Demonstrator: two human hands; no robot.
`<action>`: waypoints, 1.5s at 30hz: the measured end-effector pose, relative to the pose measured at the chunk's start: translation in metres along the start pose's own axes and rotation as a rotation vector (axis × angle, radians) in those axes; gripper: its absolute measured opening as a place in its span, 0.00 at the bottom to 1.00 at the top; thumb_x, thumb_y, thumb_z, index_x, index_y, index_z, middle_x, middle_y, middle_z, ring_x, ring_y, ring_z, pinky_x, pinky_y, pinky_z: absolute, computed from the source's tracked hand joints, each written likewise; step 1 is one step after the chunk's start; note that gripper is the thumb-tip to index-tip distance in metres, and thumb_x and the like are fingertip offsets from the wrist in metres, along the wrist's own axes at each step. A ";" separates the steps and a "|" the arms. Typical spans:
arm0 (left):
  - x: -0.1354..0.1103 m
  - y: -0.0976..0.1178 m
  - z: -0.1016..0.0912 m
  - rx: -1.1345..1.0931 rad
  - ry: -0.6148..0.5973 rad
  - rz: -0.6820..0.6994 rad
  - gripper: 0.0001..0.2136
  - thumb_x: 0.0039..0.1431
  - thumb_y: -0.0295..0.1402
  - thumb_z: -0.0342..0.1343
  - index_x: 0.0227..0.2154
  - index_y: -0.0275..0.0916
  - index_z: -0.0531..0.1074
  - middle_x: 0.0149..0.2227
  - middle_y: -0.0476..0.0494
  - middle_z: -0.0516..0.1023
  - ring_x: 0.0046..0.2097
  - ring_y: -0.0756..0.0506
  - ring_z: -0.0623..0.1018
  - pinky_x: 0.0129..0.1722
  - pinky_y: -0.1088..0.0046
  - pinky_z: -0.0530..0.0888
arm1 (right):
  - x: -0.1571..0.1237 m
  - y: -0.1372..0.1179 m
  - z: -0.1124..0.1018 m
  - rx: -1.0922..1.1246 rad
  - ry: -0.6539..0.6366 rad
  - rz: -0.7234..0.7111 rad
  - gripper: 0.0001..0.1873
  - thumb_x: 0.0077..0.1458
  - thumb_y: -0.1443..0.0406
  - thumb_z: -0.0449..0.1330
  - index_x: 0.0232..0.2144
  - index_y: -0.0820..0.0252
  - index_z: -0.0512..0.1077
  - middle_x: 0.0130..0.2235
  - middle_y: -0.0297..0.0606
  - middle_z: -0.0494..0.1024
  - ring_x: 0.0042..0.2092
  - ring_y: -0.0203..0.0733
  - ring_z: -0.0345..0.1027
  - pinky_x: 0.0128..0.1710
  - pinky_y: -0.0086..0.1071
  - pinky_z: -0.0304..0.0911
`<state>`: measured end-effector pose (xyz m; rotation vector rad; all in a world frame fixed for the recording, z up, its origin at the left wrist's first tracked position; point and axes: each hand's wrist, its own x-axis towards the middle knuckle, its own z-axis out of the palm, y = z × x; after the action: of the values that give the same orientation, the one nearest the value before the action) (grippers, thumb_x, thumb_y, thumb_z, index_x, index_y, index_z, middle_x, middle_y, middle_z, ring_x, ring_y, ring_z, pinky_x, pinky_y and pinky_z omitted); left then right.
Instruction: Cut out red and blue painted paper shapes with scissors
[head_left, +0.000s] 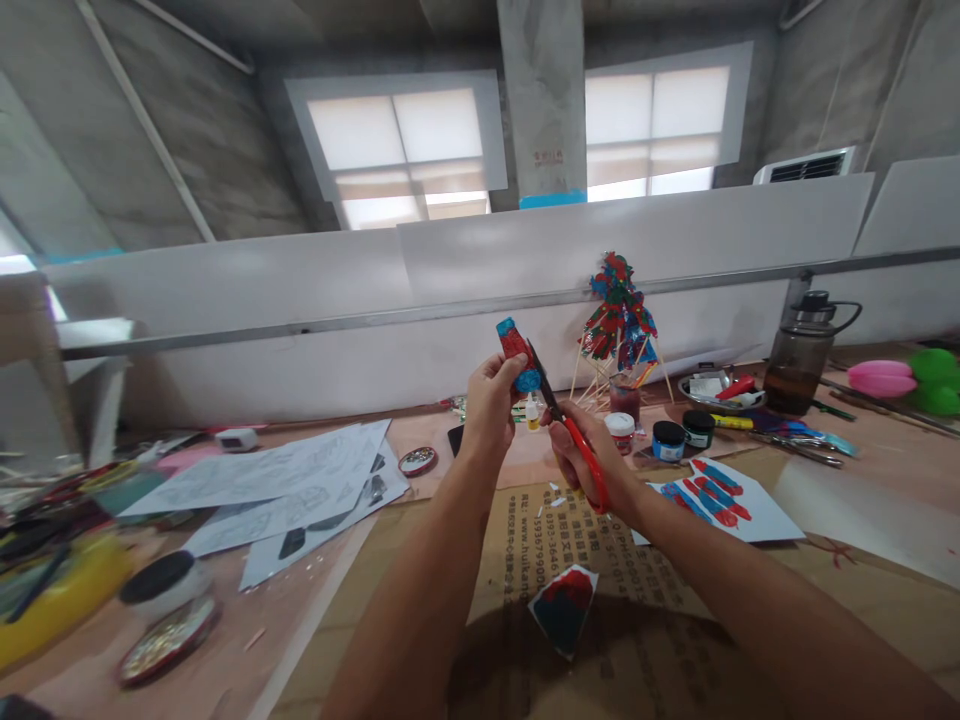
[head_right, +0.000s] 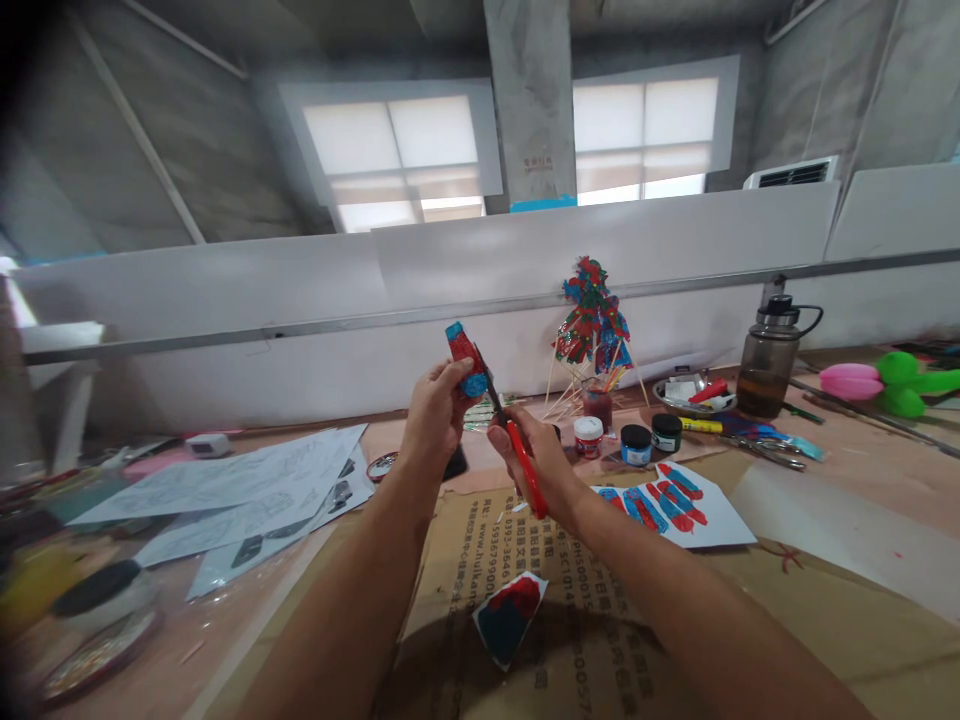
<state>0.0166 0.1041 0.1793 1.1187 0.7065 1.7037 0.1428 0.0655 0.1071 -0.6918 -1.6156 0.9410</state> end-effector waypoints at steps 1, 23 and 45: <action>0.000 0.000 0.000 0.011 0.004 0.007 0.08 0.40 0.34 0.64 0.22 0.37 0.72 0.21 0.52 0.71 0.22 0.54 0.66 0.23 0.79 0.64 | 0.000 0.001 0.000 0.016 0.004 -0.007 0.20 0.62 0.46 0.53 0.40 0.56 0.64 0.18 0.20 0.56 0.14 0.28 0.47 0.12 0.22 0.49; 0.001 -0.001 0.000 0.046 -0.043 0.007 0.06 0.40 0.32 0.62 0.21 0.36 0.72 0.19 0.52 0.68 0.21 0.54 0.64 0.23 0.77 0.61 | -0.002 0.002 0.003 0.042 0.024 0.001 0.20 0.61 0.47 0.54 0.41 0.56 0.65 0.17 0.21 0.59 0.14 0.29 0.49 0.12 0.21 0.48; 0.002 -0.004 -0.001 0.111 -0.022 0.028 0.06 0.41 0.34 0.61 0.23 0.37 0.74 0.21 0.51 0.71 0.22 0.52 0.66 0.23 0.76 0.63 | -0.002 -0.002 0.005 0.011 0.016 0.019 0.21 0.62 0.46 0.53 0.40 0.57 0.64 0.18 0.21 0.60 0.15 0.28 0.49 0.13 0.22 0.48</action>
<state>0.0173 0.1079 0.1767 1.2276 0.7832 1.6899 0.1387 0.0619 0.1073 -0.7069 -1.5909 0.9552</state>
